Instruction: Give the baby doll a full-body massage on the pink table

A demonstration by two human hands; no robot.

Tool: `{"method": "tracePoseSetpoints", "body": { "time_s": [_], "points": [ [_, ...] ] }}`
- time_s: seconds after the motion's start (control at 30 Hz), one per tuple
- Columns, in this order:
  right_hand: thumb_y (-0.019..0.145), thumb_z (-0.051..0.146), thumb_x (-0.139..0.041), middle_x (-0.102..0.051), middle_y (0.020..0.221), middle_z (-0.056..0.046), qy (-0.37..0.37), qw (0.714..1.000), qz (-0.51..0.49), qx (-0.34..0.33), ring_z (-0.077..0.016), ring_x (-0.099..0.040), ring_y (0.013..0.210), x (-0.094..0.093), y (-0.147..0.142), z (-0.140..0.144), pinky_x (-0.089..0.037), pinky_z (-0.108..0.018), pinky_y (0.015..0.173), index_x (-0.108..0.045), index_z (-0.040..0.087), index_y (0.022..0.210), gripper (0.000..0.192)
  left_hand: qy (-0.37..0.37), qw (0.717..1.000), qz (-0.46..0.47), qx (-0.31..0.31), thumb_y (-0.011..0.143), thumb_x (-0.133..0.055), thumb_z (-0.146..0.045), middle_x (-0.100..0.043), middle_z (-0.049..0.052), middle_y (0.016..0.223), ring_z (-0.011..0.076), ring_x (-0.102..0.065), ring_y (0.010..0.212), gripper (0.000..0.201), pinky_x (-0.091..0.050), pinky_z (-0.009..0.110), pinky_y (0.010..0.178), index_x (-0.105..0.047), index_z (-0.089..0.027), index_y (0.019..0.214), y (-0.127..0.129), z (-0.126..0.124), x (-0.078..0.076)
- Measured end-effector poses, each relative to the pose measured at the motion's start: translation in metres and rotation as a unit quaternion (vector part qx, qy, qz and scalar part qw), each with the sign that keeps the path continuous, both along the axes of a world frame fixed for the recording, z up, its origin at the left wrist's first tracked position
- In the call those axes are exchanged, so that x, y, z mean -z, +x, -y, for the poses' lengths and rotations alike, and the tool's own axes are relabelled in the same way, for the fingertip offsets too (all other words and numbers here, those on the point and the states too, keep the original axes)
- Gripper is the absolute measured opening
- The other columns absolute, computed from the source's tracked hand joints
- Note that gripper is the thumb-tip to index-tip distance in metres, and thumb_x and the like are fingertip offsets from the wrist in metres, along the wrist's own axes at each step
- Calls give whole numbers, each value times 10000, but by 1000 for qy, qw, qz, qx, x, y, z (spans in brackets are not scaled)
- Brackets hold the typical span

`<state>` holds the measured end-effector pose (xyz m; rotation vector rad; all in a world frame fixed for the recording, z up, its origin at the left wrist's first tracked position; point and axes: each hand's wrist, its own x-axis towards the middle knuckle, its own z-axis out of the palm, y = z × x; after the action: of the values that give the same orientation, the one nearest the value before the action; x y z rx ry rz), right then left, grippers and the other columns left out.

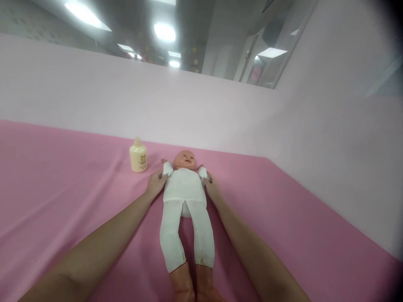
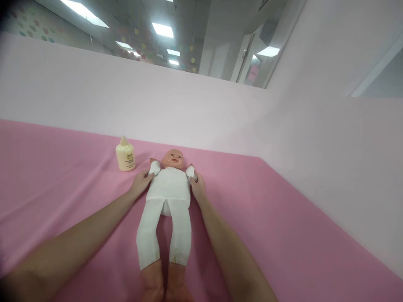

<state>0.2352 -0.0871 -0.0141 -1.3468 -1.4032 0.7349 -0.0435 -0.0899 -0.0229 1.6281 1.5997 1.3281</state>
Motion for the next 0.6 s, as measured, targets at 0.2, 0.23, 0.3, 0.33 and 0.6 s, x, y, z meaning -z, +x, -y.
{"method": "tracePoseSetpoints", "body": {
  "time_s": [0.2,0.23,0.3,0.33,0.6],
  "points": [
    [805,336,-530,-557,1433,-59,-3,1000,14,-1,-259,-497,1340,0,0,-1,-363,-447,1158,-560,226,1350,558,-10,998,-54,-15,824,-482,-442,-548,7,639,172,-482,640,319,-304,292,605,-543,-195,630,0,0,-1],
    [806,337,-528,-554,1436,-62,-3,1000,14,1,-261,-500,1336,0,-1,0,-364,-449,1157,-558,223,1352,559,-13,998,-55,-17,825,-481,-441,-554,9,647,174,-485,643,316,-302,292,605,-545,-195,637,0,0,-2],
    [805,341,-531,-553,1436,-67,-7,1000,15,5,-264,-511,1321,-1,-1,1,-375,-451,1148,-557,220,1348,557,-18,998,-56,-17,825,-483,-437,-568,14,660,179,-494,655,306,-302,292,607,-551,-195,651,1,0,-2],
    [803,341,-536,-558,1429,-69,-10,1000,13,7,-264,-521,1309,-2,-1,2,-385,-450,1140,-560,221,1342,553,-20,998,-54,-15,825,-485,-433,-574,15,666,182,-500,659,299,-305,292,608,-556,-195,658,1,0,-2],
    [734,306,-623,-642,1307,-74,4,996,-87,-4,-258,-610,1181,-4,-1,1,-466,-450,1055,-589,241,1259,530,-11,999,33,6,800,-529,-381,-648,27,745,208,-578,713,233,-391,305,651,-639,-179,759,-1,-5,5]
  ]
}}
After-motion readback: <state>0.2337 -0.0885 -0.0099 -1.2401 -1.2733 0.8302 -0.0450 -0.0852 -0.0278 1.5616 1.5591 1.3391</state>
